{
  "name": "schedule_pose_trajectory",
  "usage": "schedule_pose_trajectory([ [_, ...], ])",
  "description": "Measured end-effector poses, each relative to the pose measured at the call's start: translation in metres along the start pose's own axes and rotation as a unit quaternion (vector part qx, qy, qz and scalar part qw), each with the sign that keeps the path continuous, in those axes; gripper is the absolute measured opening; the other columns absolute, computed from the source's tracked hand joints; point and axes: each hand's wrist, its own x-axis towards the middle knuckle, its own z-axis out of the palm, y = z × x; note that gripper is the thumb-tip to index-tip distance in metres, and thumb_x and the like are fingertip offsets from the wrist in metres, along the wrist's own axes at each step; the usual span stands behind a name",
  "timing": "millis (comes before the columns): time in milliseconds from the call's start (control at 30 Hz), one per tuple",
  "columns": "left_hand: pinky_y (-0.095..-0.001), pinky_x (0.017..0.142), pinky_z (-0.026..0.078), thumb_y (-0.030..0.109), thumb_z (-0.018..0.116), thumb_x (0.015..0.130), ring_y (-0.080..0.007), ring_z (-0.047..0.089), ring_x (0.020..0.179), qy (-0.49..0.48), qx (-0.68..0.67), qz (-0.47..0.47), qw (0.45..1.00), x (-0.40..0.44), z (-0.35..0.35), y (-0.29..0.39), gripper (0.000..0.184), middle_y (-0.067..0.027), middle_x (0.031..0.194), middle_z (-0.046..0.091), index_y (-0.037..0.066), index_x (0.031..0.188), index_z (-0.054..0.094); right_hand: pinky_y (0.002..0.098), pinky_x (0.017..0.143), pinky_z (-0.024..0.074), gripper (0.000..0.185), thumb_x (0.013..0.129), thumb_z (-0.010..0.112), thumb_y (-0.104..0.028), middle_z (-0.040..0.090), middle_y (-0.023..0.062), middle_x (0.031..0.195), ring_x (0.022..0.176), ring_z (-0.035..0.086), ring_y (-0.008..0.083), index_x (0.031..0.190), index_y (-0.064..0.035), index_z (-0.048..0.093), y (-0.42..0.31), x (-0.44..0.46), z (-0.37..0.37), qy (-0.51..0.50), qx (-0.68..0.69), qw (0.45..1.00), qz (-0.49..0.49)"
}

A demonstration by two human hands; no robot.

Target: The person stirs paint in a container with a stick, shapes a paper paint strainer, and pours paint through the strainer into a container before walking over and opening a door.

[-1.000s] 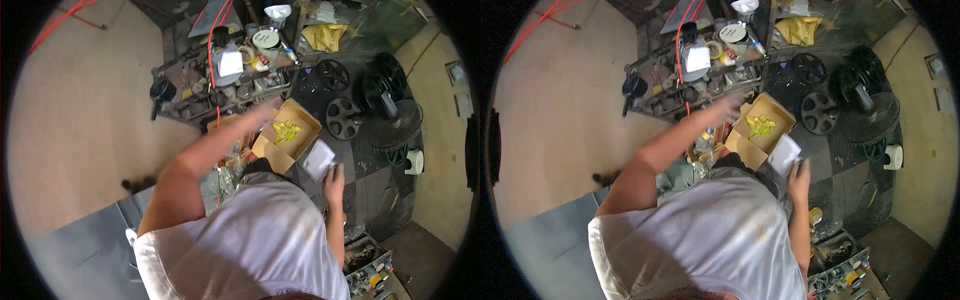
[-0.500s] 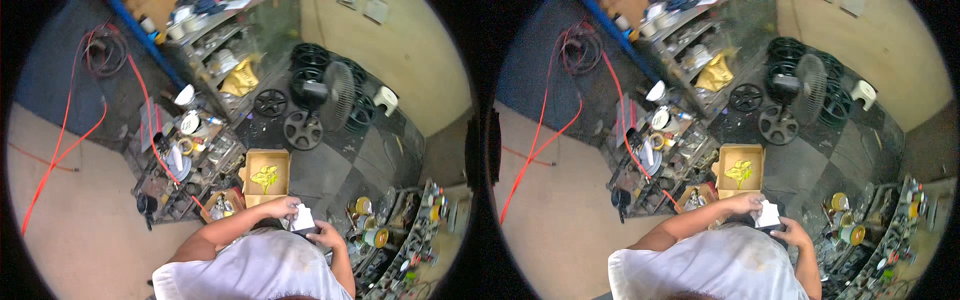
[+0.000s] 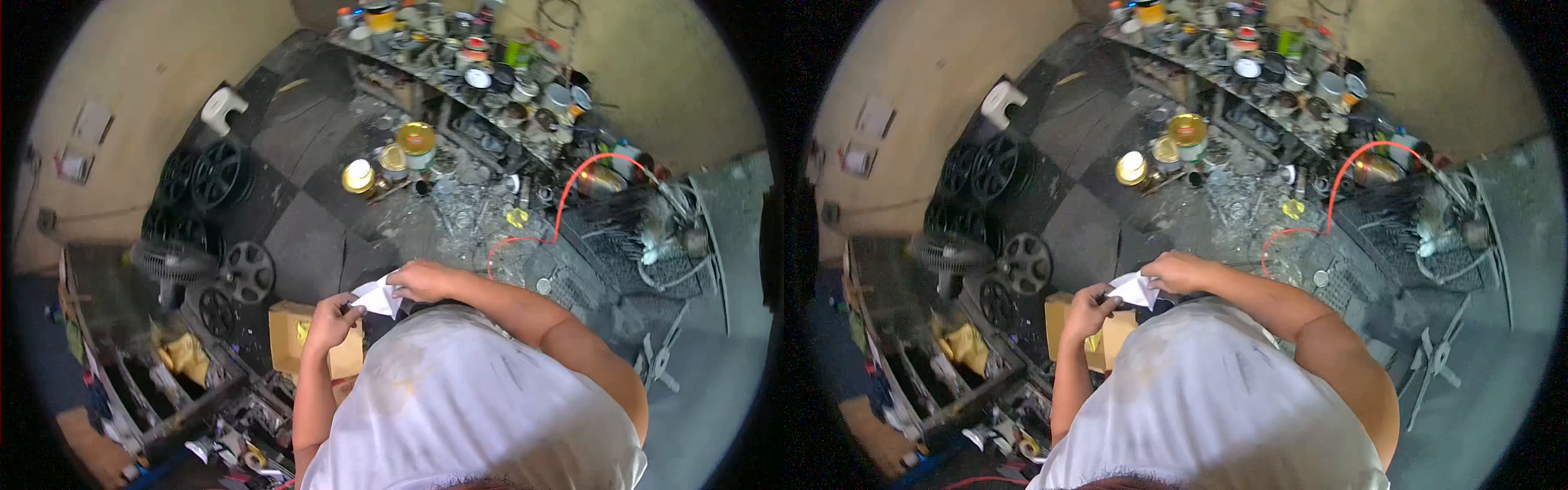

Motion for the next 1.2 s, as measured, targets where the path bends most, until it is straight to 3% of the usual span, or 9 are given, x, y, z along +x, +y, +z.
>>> schedule_pose_trajectory([
  [133, -0.0417, 0.068, 0.052, 0.014, 0.073, 0.085, -0.0404, 0.068, 0.074, 0.06, 0.181, 0.097, 0.977, 0.049, 0.06, 0.077, 0.02, -0.0261, 0.082, 0.067, 0.001, 0.101, 0.072, 0.0468, 0.078, 0.0544, 0.037, 0.088, 0.073, -0.028, 0.072, 0.0207, 0.101, 0.09, 0.069, 0.0394, 0.118, -0.0071, 0.065, 0.056, -0.081, -0.052, 0.092, 0.021, 0.991, 0.1],
  [267, -0.0422, 0.072, 0.055, 0.016, 0.074, 0.086, -0.0396, 0.07, 0.084, 0.053, 0.289, 0.161, 0.942, 0.099, 0.096, 0.127, 0.022, -0.0233, 0.088, 0.071, -0.001, 0.1, 0.072, 0.0327, 0.076, 0.0553, 0.046, 0.085, 0.079, -0.028, 0.073, 0.0074, 0.107, 0.082, 0.068, 0.0182, 0.123, -0.0077, 0.063, 0.099, -0.16, -0.084, 0.322, 0.265, 0.894, 0.162],
  [367, -0.0442, 0.073, 0.055, 0.018, 0.073, 0.086, -0.0399, 0.07, 0.083, 0.043, 0.328, 0.182, 0.926, 0.132, 0.111, 0.137, 0.022, -0.0225, 0.088, 0.071, 0.0, 0.099, 0.072, 0.0315, 0.076, 0.0551, 0.05, 0.084, 0.082, -0.025, 0.071, 0.0083, 0.111, 0.083, 0.067, 0.0168, 0.126, -0.0061, 0.061, 0.171, -0.197, -0.079, 0.476, 0.258, 0.819, 0.19],
  [633, -0.0495, 0.077, 0.055, 0.026, 0.068, 0.09, -0.0409, 0.069, 0.088, -0.038, 0.455, 0.097, 0.884, 0.231, 0.103, 0.049, 0.021, -0.0201, 0.094, 0.072, 0.009, 0.101, 0.073, 0.038, 0.084, 0.0547, 0.081, 0.075, 0.089, -0.032, 0.067, 0.0173, 0.118, 0.099, 0.066, 0.0236, 0.136, 0.002, 0.047, 0.271, -0.218, -0.109, 0.572, 0.278, 0.677, 0.37],
  [733, -0.0501, 0.08, 0.055, 0.03, 0.067, 0.09, -0.0407, 0.069, 0.089, -0.085, 0.511, 0.047, 0.854, 0.265, 0.077, 0.003, 0.024, -0.0204, 0.096, 0.072, 0.009, 0.102, 0.073, 0.0437, 0.104, 0.0461, 0.106, 0.065, 0.092, -0.042, 0.056, 0.0261, 0.134, 0.124, 0.057, 0.0379, 0.145, 0.0021, 0.037, 0.315, -0.202, -0.14, 0.623, 0.181, 0.646, 0.401],
  [867, -0.0495, 0.081, 0.055, 0.031, 0.069, 0.088, -0.041, 0.069, 0.092, -0.085, 0.507, 0.012, 0.858, 0.303, 0.029, -0.043, 0.029, -0.0214, 0.096, 0.072, 0.006, 0.103, 0.073, 0.0429, 0.107, 0.045, 0.108, 0.068, 0.092, -0.037, 0.058, 0.0236, 0.131, 0.123, 0.057, 0.0358, 0.149, 0.0009, 0.033, 0.424, -0.173, -0.18, 0.685, 0.034, 0.597, 0.415],
  [967, -0.0478, 0.08, 0.055, 0.028, 0.07, 0.088, -0.041, 0.069, 0.092, -0.027, 0.413, -0.02, 0.91, 0.305, 0.003, -0.008, 0.029, -0.0218, 0.095, 0.072, 0.004, 0.103, 0.072, 0.0385, 0.087, 0.0485, 0.085, 0.069, 0.091, -0.047, 0.061, 0.0144, 0.107, 0.097, 0.056, 0.0249, 0.125, 0.0026, 0.051, 0.48, -0.167, -0.233, 0.814, 0.172, 0.391, 0.394],
  [1067, -0.0459, 0.079, 0.055, 0.025, 0.07, 0.087, -0.041, 0.07, 0.091, -0.035, 0.408, -0.061, 0.91, 0.314, -0.02, -0.003, 0.028, -0.0228, 0.092, 0.072, 0.002, 0.103, 0.072, 0.0344, 0.096, 0.046, 0.074, 0.082, 0.084, -0.038, 0.063, 0.0195, 0.119, 0.108, 0.058, 0.0223, 0.126, 0.0109, 0.051, 0.547, -0.181, -0.268, 0.86, 0.247, 0.282, 0.347],
  [1200, -0.0457, 0.077, 0.056, 0.025, 0.071, 0.085, -0.0417, 0.07, 0.088, -0.046, 0.418, -0.086, 0.903, 0.323, -0.028, -0.007, 0.028, -0.0245, 0.09, 0.071, 0.002, 0.101, 0.073, 0.0261, 0.053, 0.0484, 0.049, 0.093, 0.071, -0.042, 0.073, 0.0091, 0.088, 0.062, 0.065, 0.0118, 0.115, 0.0017, 0.063, 0.552, -0.204, -0.31, 0.755, 0.38, 0.396, 0.359],
])
